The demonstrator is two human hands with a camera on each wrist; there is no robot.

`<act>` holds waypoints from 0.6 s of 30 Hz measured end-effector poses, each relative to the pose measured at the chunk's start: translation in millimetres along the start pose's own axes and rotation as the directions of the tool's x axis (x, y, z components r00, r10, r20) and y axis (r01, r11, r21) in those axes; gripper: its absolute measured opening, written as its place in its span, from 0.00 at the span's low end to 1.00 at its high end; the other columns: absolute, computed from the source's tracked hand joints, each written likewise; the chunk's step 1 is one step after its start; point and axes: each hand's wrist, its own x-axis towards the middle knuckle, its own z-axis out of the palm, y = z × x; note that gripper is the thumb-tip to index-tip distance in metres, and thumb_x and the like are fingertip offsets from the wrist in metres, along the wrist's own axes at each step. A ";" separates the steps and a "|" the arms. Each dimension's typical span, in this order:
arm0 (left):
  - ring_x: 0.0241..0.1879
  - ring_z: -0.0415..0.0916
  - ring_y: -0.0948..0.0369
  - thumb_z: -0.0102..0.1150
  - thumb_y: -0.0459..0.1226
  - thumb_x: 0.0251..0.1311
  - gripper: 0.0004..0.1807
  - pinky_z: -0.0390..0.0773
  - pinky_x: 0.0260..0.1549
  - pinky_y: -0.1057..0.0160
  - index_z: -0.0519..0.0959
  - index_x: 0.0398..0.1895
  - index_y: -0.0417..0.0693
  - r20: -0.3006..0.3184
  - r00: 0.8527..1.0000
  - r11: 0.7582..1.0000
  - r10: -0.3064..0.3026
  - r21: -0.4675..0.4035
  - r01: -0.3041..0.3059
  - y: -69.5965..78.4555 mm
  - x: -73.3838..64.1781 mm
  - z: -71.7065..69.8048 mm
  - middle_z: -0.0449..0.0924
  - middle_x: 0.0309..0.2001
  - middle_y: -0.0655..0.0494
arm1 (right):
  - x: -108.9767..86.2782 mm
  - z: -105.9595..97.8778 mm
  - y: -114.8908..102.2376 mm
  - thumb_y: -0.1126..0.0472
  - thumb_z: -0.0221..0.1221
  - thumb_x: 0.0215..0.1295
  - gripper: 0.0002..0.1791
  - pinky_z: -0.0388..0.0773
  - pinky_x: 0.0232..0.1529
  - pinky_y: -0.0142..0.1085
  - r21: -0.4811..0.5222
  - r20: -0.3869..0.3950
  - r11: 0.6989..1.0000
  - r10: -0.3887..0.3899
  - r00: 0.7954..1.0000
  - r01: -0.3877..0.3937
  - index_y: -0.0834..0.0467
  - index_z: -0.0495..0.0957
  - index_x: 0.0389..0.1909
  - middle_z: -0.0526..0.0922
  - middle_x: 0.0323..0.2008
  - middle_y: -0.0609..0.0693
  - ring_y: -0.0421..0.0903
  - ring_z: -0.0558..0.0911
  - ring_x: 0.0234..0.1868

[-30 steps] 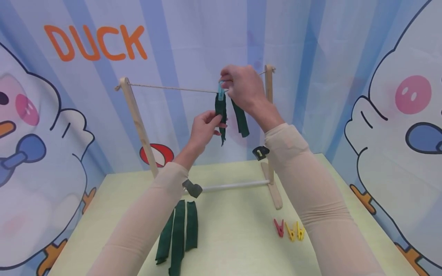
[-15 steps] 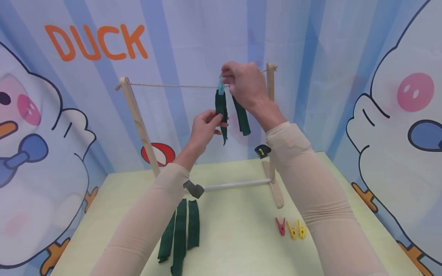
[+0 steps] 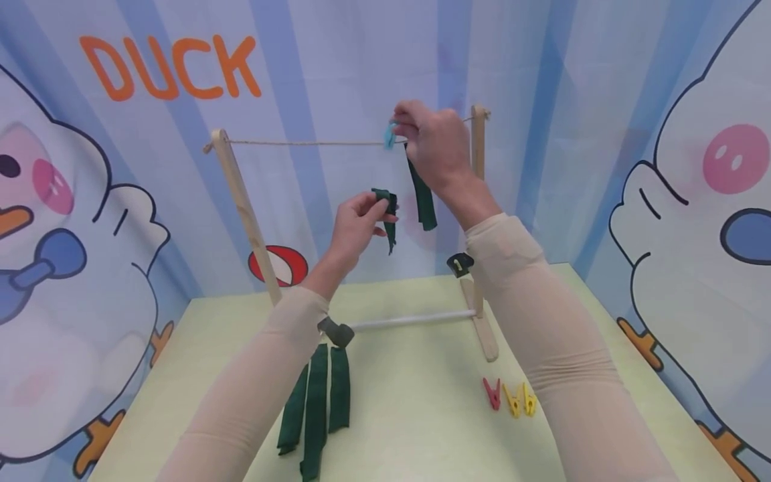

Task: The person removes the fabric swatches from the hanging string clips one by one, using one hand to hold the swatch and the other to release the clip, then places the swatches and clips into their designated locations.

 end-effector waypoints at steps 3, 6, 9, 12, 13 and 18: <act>0.39 0.85 0.58 0.54 0.39 0.74 0.11 0.83 0.32 0.63 0.80 0.47 0.40 -0.006 1.000 1.000 0.002 -0.003 -0.002 -0.7 -1.1 -0.5 0.85 0.44 0.46 | -0.3 -0.4 1.0 0.61 0.60 0.71 0.10 0.79 0.31 0.36 -0.011 -0.037 0.999 -0.030 0.999 0.030 0.64 0.83 0.45 0.88 0.43 0.55 0.49 0.88 0.37; 0.40 0.85 0.57 0.54 0.39 0.74 0.12 0.83 0.32 0.63 0.80 0.49 0.39 -0.005 1.000 1.000 -0.003 -0.010 0.003 -1.1 -2.4 -2.4 0.85 0.45 0.44 | -0.6 -1.5 0.3 0.62 0.60 0.71 0.10 0.75 0.28 0.33 -0.009 -0.068 0.999 -0.048 0.997 0.047 0.64 0.83 0.44 0.88 0.42 0.55 0.50 0.88 0.34; 0.40 0.84 0.57 0.54 0.39 0.74 0.12 0.83 0.32 0.63 0.80 0.49 0.39 -0.002 1.000 1.000 -0.018 -0.021 0.018 -2.5 -4.9 -4.8 0.84 0.46 0.43 | -1.6 -3.1 -2.4 0.63 0.60 0.71 0.09 0.71 0.25 0.30 0.005 -0.087 0.999 -0.050 0.995 0.051 0.65 0.83 0.44 0.88 0.42 0.56 0.50 0.88 0.33; 0.40 0.84 0.57 0.54 0.38 0.74 0.11 0.83 0.31 0.64 0.79 0.48 0.38 -0.001 1.000 0.999 -0.025 -0.027 0.025 -5.3 -8.1 -6.9 0.84 0.47 0.42 | -2.7 -4.0 -5.3 0.64 0.61 0.70 0.08 0.67 0.23 0.28 0.014 -0.109 0.998 -0.064 0.992 0.066 0.65 0.83 0.43 0.88 0.42 0.56 0.51 0.87 0.31; 0.40 0.84 0.57 0.54 0.38 0.74 0.11 0.83 0.31 0.64 0.79 0.48 0.38 -0.001 1.000 0.999 -0.026 -0.027 0.026 -6.2 -9.0 -7.4 0.84 0.47 0.41 | -3.0 -4.2 -6.2 0.65 0.61 0.70 0.08 0.67 0.23 0.27 0.015 -0.112 0.997 -0.068 0.991 0.070 0.66 0.83 0.43 0.88 0.42 0.56 0.51 0.87 0.30; 0.39 0.84 0.57 0.54 0.37 0.74 0.11 0.82 0.30 0.64 0.80 0.48 0.38 -0.005 1.000 0.999 -0.023 -0.035 0.023 -8.1 -12.1 -8.7 0.85 0.46 0.44 | -4.1 -6.7 -9.3 0.66 0.62 0.69 0.10 0.65 0.23 0.26 0.013 -0.088 0.997 -0.079 0.993 0.080 0.67 0.82 0.46 0.88 0.44 0.57 0.52 0.84 0.24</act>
